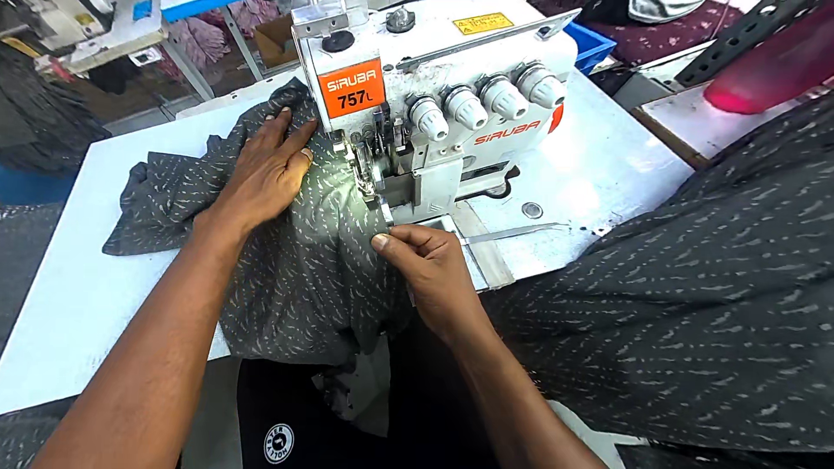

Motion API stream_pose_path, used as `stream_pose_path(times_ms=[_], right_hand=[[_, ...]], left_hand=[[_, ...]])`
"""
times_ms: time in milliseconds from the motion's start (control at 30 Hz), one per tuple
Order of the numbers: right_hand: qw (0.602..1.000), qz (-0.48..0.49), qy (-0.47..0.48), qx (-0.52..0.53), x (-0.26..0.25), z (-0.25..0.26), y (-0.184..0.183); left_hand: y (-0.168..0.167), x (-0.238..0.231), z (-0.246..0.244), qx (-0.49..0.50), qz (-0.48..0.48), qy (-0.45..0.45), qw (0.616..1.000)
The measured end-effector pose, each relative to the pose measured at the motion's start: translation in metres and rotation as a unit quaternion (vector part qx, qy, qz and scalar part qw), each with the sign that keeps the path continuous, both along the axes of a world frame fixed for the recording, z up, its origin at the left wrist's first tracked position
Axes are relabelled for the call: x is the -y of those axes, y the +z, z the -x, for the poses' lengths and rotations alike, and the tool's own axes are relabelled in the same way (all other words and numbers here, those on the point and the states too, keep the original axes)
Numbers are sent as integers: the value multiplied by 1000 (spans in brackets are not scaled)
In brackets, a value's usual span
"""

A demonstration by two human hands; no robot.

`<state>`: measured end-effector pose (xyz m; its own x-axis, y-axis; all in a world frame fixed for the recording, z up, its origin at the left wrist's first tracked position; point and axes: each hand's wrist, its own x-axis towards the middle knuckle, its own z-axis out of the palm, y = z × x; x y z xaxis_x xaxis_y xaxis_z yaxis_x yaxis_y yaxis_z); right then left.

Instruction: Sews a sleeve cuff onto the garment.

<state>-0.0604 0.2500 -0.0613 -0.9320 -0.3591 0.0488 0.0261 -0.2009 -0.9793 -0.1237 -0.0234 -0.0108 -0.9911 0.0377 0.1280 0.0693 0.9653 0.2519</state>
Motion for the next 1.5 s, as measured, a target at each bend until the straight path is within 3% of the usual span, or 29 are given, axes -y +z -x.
stream_pose_path(times_ms=[100, 200, 367, 467, 600, 767, 867, 933, 967, 1000, 1067, 1167, 1333, 1500], right_hand=[[999, 24, -13, 21, 2, 1, 0], [999, 27, -28, 22, 5, -1, -2], [999, -17, -43, -19, -2, 1, -14], [999, -19, -42, -5, -4, 3, -17], [999, -7, -50, -9, -4, 3, -18], [998, -7, -61, -22, 2, -1, -16], [998, -3, -60, -13, 4, -4, -15], [999, 10, -48, 8, 2, -6, -13], [999, 19, -40, 20, 2, -6, -13], [998, 24, -35, 36, 2, -6, -13], [998, 16, -33, 53, 3, -8, -15], [999, 5, -17, 44, 0, -18, -15], [1000, -6, 5, 16, -10, -16, -20], [1000, 18, 23, 12, -19, -17, -20]], left_hand=[[-2, 11, 13, 1, -17, 2, 1000], [-11, 12, 12, -20, -124, 20, 992], [-41, -17, -63, -209, -259, 162, 929], [-61, -22, -114, -219, -198, 181, 938], [-77, 2, -160, -127, -43, 210, 968], [-81, 33, -179, -128, -63, 225, 964], [-67, 56, -181, -136, -208, 216, 944], [-39, 70, -177, -141, -330, 222, 907], [-23, 77, -173, -156, -346, 231, 896], [-9, 84, -166, -176, -320, 239, 900], [12, 92, -149, -207, -164, 241, 934], [30, 53, -133, -220, -24, 158, 962], [13, -62, -115, -212, -172, -81, 959], [-6, -74, -93, -195, -109, -51, 973]])
